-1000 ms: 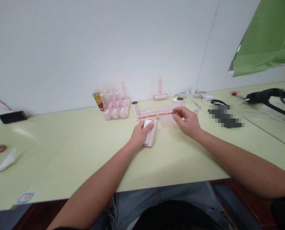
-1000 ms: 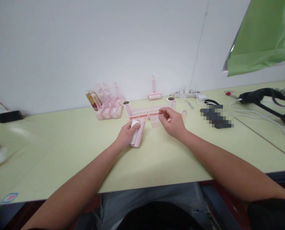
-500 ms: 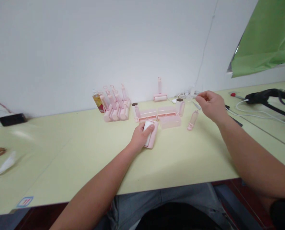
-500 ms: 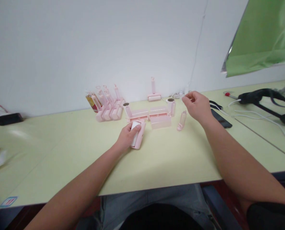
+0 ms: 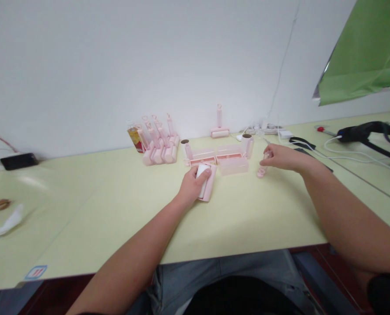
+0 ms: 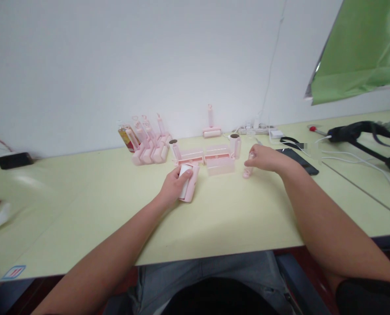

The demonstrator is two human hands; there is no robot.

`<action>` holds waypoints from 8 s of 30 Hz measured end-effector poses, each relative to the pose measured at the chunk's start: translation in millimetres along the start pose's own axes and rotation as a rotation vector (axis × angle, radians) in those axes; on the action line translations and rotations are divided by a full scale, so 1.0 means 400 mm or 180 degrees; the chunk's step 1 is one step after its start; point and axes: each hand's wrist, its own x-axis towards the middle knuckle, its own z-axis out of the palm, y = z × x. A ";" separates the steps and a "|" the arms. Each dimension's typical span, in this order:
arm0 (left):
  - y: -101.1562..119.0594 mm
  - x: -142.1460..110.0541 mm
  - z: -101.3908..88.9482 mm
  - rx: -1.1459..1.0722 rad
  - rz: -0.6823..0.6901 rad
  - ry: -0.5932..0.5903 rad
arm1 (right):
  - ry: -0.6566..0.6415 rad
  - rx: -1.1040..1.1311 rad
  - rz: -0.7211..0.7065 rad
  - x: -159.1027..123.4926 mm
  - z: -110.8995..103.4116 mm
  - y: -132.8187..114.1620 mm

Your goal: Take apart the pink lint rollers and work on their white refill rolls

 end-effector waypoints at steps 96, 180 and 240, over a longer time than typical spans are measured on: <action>-0.005 -0.005 0.016 -0.0064 -0.0039 -0.0247 | -0.0250 0.1268 -0.1919 -0.147 0.223 -0.280; 0.027 -0.038 0.028 -0.0699 -0.0208 -0.0201 | -0.0484 0.3523 -0.1345 -0.128 0.229 -0.260; 0.126 -0.051 -0.073 -0.3227 -0.0168 -0.1362 | -0.0428 0.3571 -0.1375 -0.090 0.134 -0.221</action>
